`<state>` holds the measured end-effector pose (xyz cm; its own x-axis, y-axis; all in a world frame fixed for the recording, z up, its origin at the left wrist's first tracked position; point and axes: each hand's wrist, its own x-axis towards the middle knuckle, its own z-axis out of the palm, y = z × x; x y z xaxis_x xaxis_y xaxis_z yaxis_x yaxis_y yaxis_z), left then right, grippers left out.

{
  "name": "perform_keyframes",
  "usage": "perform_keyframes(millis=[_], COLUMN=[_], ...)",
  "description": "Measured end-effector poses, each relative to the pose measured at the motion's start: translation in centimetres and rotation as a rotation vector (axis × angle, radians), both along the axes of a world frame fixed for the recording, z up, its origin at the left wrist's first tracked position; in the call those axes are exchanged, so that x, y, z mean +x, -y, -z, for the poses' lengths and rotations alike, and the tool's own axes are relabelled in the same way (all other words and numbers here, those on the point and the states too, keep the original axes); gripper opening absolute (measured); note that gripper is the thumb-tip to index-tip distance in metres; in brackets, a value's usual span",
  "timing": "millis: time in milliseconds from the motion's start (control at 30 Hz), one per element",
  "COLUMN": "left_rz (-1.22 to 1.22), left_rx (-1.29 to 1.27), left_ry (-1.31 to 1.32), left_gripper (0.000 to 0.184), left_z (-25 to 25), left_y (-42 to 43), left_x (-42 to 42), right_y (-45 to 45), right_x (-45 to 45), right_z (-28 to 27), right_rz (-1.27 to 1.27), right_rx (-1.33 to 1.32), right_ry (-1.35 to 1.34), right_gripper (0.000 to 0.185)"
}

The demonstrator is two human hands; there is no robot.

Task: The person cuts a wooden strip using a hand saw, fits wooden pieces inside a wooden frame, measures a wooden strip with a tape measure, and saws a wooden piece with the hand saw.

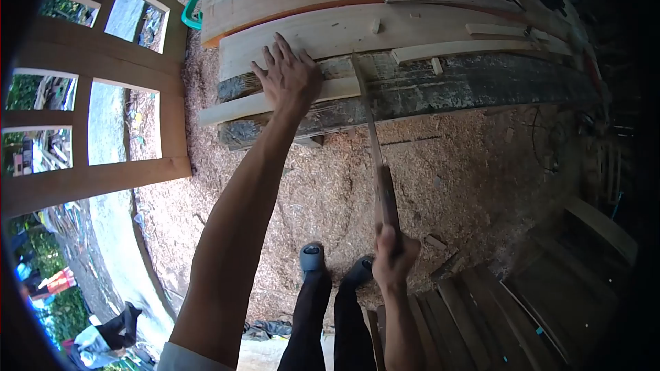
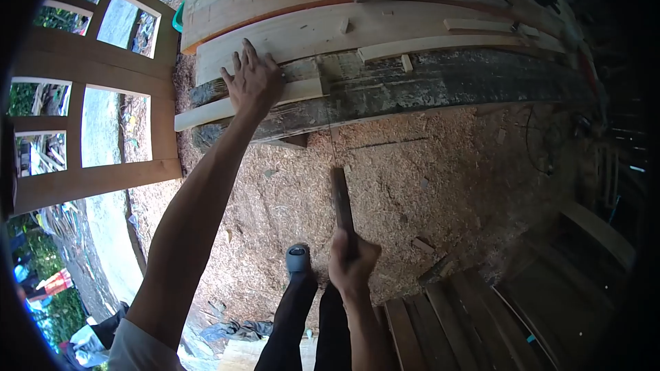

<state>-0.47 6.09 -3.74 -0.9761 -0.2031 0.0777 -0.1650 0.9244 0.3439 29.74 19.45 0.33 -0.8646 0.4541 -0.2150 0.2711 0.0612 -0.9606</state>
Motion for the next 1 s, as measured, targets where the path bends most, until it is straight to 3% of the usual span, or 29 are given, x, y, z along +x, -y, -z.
perform_keyframes(millis=[67, 133, 267, 367, 467, 500, 600, 733, 1000], left_rz=[0.017, 0.001, -0.002, -0.004, 0.012, 0.031, 0.004, -0.011, 0.019], left_rx=[-0.024, -0.03, -0.033, -0.029, -0.089, -0.096, -0.093, -0.059, -0.021], left_ry=[0.019, 0.027, 0.003, -0.017, 0.023, 0.029, 0.014, -0.004, -0.043], left_gripper=[0.065, 0.066, 0.068, 0.066, 0.066, 0.065, 0.065, 0.064, 0.064], left_z=[0.1, -0.6, -0.7, -0.3, 0.2, 0.2, 0.5, 1.0, 0.4], left_y=[-0.1, -0.2, -0.2, -0.1, 0.8, 0.7, 0.5, 0.5, 0.3], left_x=[0.5, 0.3, 0.4, 0.0, 0.2, 0.4, 0.0, 0.5, 0.2], right_y=[0.0, -0.1, -0.1, 0.1, -0.3, -0.3, -0.9, -1.2, 0.5], right_x=[-3.8, -7.7, -6.8, -7.0, -6.8, -6.9, -2.7, 3.2, -1.4], right_z=[-0.3, -1.2, 4.1, 4.4, -2.0, -3.5, -4.8, -3.4, 3.5], right_rz=[-0.019, -0.079, -0.091, -0.093, -0.129, -0.137, -0.181, -0.113, -0.053], right_rx=[-0.039, 0.113, 0.088, 0.059, -0.063, 0.007, 0.075, 0.097, 0.055], right_ry=[0.03, -0.018, -0.148, -0.226, 0.066, 0.06, 0.144, 0.12, -0.084], right_gripper=[0.054, 0.053, 0.047, 0.044, 0.045, 0.056, 0.057, 0.047, 0.044])
